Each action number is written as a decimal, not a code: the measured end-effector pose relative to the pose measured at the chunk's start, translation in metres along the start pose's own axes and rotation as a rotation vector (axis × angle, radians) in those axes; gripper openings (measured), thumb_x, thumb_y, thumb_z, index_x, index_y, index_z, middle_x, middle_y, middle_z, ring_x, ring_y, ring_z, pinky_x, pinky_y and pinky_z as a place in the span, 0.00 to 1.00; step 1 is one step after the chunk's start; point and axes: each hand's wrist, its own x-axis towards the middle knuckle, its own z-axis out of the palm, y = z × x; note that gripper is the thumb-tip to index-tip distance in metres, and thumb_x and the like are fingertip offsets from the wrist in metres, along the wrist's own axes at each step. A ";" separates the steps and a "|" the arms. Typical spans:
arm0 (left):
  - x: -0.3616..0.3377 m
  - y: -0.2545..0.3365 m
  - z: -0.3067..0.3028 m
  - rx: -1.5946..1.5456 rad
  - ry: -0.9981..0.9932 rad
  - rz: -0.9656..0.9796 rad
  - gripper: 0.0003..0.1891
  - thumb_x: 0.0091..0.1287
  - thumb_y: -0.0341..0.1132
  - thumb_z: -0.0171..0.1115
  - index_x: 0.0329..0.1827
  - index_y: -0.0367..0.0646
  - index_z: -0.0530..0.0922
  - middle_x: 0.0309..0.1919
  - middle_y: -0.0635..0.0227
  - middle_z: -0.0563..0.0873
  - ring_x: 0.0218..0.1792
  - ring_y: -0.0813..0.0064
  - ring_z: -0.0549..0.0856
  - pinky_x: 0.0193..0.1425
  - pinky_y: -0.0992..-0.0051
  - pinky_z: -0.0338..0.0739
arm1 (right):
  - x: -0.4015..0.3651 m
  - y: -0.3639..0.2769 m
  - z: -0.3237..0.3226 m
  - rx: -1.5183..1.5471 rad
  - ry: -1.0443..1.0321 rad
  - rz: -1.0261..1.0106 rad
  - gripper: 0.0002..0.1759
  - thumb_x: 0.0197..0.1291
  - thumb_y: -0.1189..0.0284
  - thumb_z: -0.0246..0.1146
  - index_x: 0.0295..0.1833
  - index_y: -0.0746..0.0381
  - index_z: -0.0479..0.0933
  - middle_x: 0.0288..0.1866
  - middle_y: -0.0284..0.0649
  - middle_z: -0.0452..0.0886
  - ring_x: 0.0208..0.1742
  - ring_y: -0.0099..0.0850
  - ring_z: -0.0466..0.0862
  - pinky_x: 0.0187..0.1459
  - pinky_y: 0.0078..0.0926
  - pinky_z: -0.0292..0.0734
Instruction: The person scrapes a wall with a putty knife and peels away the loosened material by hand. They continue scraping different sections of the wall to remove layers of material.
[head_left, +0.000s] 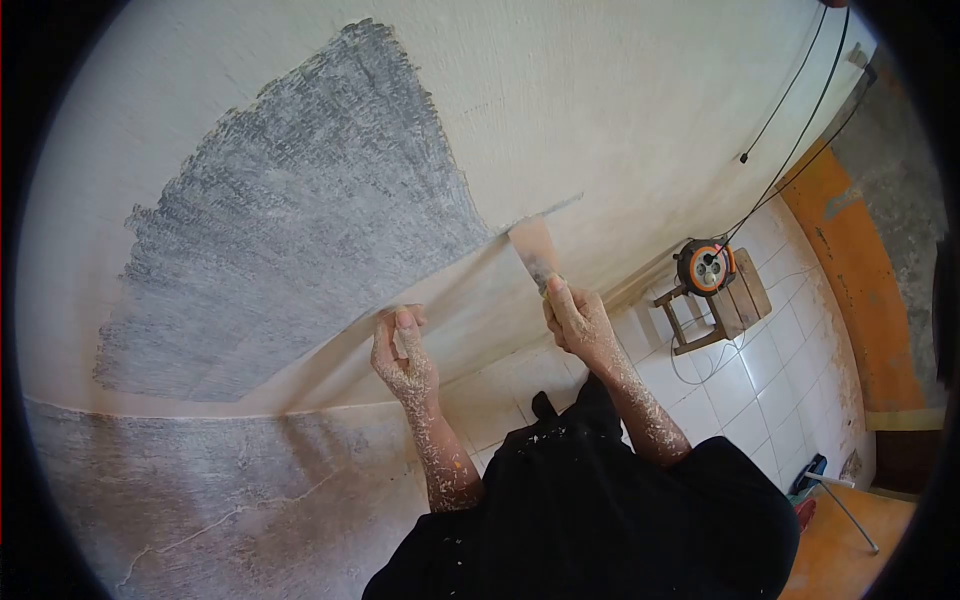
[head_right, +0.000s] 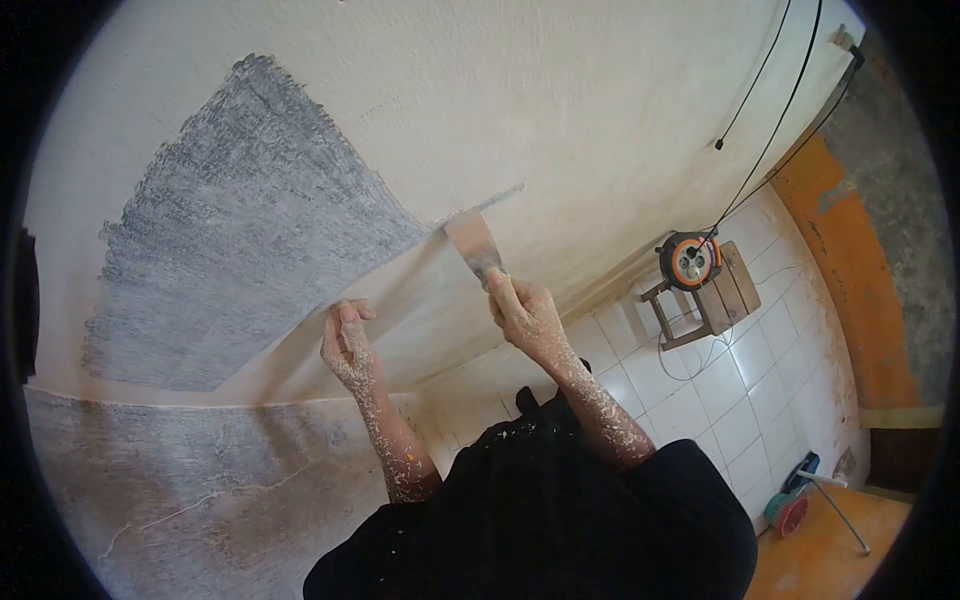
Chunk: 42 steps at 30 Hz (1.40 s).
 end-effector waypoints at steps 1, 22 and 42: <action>0.000 0.000 0.000 -0.010 -0.003 -0.013 0.14 0.73 0.38 0.53 0.34 0.35 0.78 0.30 0.65 0.81 0.35 0.73 0.79 0.46 0.71 0.74 | 0.000 -0.004 0.001 0.012 0.004 0.016 0.31 0.71 0.48 0.51 0.20 0.58 0.66 0.14 0.25 0.62 0.14 0.15 0.60 0.16 0.18 0.56; -0.011 0.003 0.017 0.145 -0.035 -0.086 0.11 0.73 0.36 0.56 0.40 0.35 0.79 0.38 0.63 0.83 0.42 0.73 0.80 0.54 0.72 0.72 | 0.007 0.000 -0.020 -0.035 -0.017 0.035 0.31 0.72 0.48 0.49 0.22 0.59 0.68 0.13 0.25 0.63 0.13 0.15 0.61 0.15 0.16 0.54; -0.005 0.014 0.023 0.158 0.014 -0.131 0.12 0.73 0.37 0.55 0.41 0.35 0.79 0.35 0.65 0.84 0.42 0.73 0.81 0.55 0.72 0.72 | 0.019 0.012 -0.031 -0.128 -0.040 -0.052 0.30 0.72 0.52 0.51 0.21 0.61 0.69 0.14 0.27 0.66 0.17 0.15 0.65 0.19 0.19 0.60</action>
